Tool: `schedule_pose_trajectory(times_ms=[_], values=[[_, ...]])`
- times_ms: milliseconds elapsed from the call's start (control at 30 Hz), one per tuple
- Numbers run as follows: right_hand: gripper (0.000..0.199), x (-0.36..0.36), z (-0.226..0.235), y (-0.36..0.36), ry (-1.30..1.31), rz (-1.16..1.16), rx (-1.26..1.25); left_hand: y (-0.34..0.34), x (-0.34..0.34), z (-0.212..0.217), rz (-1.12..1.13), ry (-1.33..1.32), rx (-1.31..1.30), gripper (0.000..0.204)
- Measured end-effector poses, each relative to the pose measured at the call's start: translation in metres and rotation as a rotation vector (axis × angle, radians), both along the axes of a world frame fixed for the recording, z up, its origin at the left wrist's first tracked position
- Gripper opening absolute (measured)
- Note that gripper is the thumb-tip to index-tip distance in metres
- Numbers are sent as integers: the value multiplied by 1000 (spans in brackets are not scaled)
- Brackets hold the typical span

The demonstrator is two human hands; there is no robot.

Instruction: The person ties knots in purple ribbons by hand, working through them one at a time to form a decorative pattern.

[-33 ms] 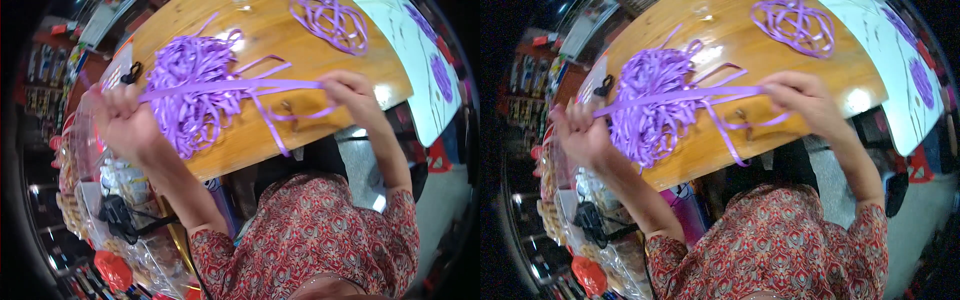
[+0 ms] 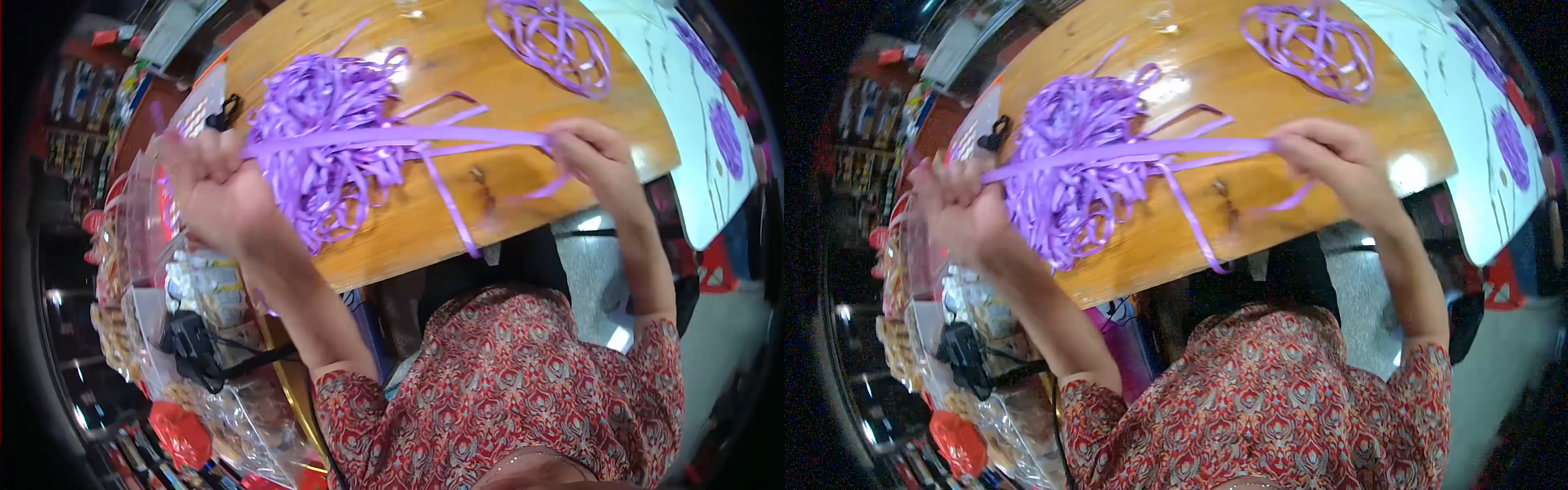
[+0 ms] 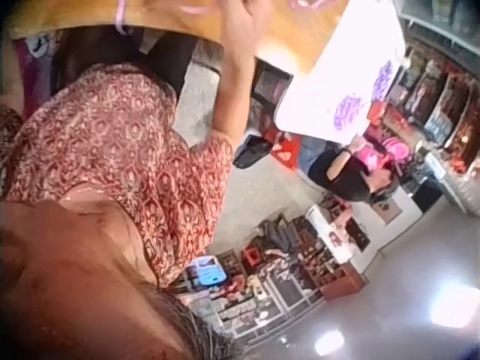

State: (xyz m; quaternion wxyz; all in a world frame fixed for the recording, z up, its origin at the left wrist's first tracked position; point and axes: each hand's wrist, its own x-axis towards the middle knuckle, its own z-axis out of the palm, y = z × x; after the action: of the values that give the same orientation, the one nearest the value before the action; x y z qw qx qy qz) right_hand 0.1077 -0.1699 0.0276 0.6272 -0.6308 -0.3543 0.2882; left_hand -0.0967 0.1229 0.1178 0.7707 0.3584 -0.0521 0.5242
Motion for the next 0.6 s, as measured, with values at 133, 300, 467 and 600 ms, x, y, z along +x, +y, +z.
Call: schedule_pose_trajectory(times_ms=[133, 300, 467, 600], values=[[15, 10, 6, -14, -267, -99, -13, 32, 12, -39, 308, 363, 379, 22], [16, 0, 6, 24, -828, -36, -21, -42, 63, -62, 1072, 795, 931, 49], [28, -11, 20, 53, -1193, -44, 136, -113, 92, -102, -380, 668, 370, 33], [32, -8, 26, 54, -1239, -121, 117, -114, 86, -94, -483, 650, 242, 25]])
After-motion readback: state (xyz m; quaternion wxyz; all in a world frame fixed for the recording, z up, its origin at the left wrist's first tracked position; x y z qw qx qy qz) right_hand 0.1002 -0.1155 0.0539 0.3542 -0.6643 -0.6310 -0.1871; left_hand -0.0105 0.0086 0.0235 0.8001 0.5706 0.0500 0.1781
